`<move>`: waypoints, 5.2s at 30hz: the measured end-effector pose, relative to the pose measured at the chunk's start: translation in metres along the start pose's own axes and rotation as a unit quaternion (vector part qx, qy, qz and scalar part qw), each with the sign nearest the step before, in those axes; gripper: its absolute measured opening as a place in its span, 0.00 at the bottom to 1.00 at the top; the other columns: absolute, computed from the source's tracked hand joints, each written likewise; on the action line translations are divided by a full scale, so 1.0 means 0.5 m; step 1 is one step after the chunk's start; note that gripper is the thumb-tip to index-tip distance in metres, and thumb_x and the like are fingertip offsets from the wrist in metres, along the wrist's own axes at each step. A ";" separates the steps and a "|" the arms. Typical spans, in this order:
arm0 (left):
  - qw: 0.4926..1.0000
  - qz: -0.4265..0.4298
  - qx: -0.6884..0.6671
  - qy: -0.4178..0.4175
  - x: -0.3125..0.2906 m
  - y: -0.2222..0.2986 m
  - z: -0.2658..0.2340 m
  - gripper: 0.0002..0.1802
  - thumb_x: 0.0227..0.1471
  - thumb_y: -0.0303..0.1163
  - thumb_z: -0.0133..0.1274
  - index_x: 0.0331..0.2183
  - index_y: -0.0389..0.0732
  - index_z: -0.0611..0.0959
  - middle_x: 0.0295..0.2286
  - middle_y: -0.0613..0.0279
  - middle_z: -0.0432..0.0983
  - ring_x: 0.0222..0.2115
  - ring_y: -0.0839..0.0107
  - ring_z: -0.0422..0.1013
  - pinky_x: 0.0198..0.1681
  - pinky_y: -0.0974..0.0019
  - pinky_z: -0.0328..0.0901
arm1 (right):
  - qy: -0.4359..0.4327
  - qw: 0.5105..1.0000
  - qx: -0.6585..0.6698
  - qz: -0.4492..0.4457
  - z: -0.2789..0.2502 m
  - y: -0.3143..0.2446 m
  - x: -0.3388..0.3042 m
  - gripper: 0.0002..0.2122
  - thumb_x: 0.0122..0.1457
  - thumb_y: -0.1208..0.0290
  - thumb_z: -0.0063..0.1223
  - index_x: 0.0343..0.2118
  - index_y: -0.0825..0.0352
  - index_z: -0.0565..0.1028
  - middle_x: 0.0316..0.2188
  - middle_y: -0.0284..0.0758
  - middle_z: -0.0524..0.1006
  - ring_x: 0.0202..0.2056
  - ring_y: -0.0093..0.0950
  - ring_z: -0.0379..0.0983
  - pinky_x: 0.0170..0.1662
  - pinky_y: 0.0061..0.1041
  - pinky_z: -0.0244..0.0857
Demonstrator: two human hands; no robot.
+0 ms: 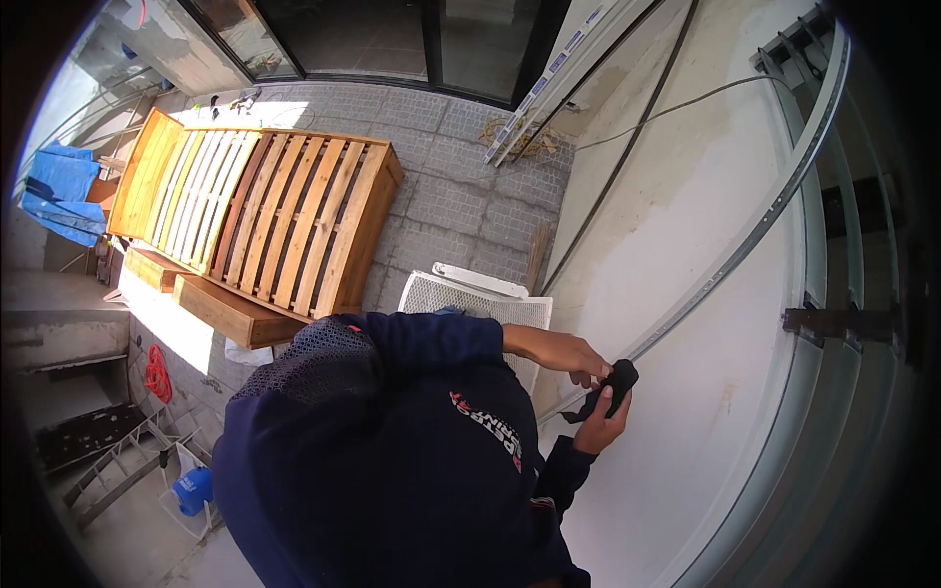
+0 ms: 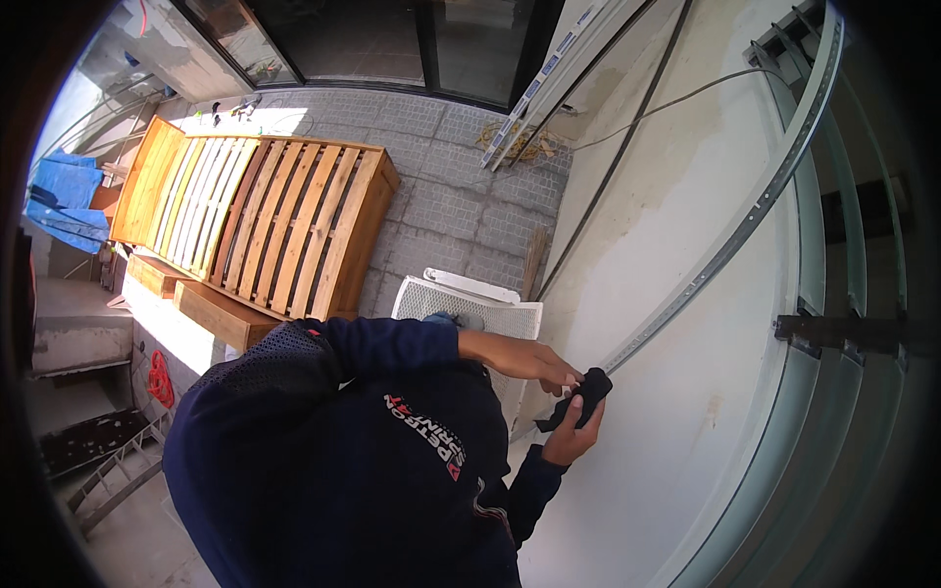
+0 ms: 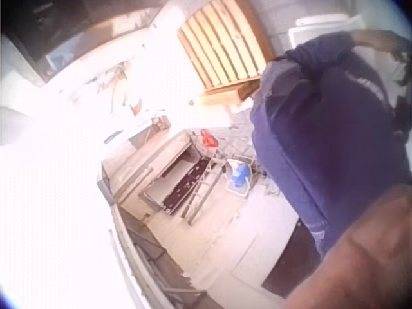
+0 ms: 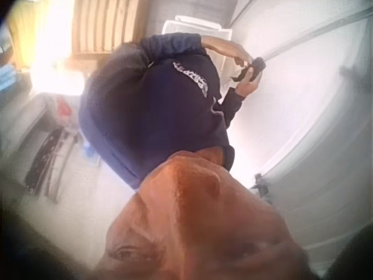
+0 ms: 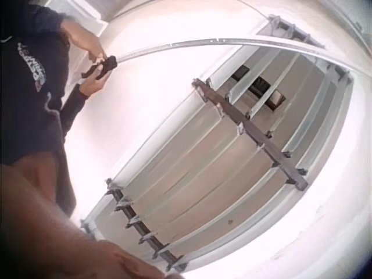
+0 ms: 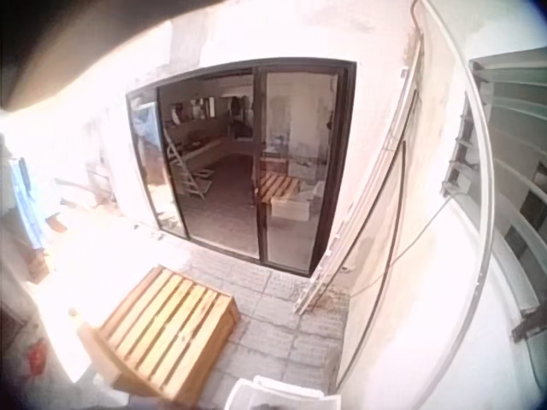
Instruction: The person wipes the glass panels and metal supports of a curved glass railing using a dark cloth. They move along the railing, cleaning multiple sections, and briefly reposition a white plastic chair to access the area before continuing to wipe the glass and frame.
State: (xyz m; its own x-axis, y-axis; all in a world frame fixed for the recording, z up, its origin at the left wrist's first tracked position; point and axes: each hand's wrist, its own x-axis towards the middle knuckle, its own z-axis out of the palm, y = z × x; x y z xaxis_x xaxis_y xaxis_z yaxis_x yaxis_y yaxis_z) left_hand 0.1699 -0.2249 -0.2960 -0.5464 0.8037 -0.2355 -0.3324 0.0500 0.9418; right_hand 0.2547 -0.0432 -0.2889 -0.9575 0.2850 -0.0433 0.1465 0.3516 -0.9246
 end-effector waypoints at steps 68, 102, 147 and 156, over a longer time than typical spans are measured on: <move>0.869 0.431 0.118 0.213 0.416 0.458 0.028 0.15 0.51 0.28 0.57 0.39 0.31 0.75 0.32 0.53 0.70 0.25 0.68 0.69 0.28 0.64 0.66 | 0.349 0.819 -0.451 -0.063 -0.381 -0.518 0.435 0.14 0.55 0.63 0.57 0.41 0.66 0.80 0.43 0.45 0.76 0.40 0.40 0.73 0.45 0.31 0.65; 0.946 0.270 -0.167 0.064 0.409 0.358 0.054 0.17 0.53 0.27 0.56 0.44 0.33 0.73 0.33 0.60 0.77 0.31 0.77 0.73 0.33 0.73 0.70 | 0.458 0.745 -0.449 -0.182 -0.355 -0.499 0.409 0.13 0.55 0.67 0.55 0.39 0.70 0.79 0.32 0.50 0.78 0.34 0.49 0.75 0.41 0.38 0.68; 0.969 0.208 -0.127 0.036 0.374 0.278 0.022 0.12 0.54 0.30 0.55 0.40 0.36 0.78 0.32 0.61 0.79 0.33 0.75 0.75 0.35 0.72 0.69 | 0.401 0.671 -0.579 -0.233 -0.287 -0.497 0.391 0.11 0.53 0.65 0.58 0.35 0.67 0.81 0.31 0.42 0.76 0.36 0.41 0.71 0.41 0.37 0.64; 0.970 0.178 -0.153 0.070 0.383 0.263 -0.006 0.11 0.54 0.29 0.54 0.39 0.35 0.77 0.32 0.60 0.79 0.32 0.75 0.75 0.34 0.72 0.69 | 0.323 0.816 -0.415 -0.241 -0.280 -0.514 0.300 0.10 0.53 0.74 0.57 0.38 0.69 0.79 0.31 0.39 0.76 0.36 0.37 0.71 0.40 0.31 0.64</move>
State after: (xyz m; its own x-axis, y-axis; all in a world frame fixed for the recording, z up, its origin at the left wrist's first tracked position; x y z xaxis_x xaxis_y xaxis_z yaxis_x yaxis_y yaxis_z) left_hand 0.0192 -0.0661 -0.2179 -0.7604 0.6482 0.0407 -0.3042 -0.4109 0.8594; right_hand 0.1081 0.0342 -0.0047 -0.6618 0.2526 0.7058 0.1667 0.9675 -0.1900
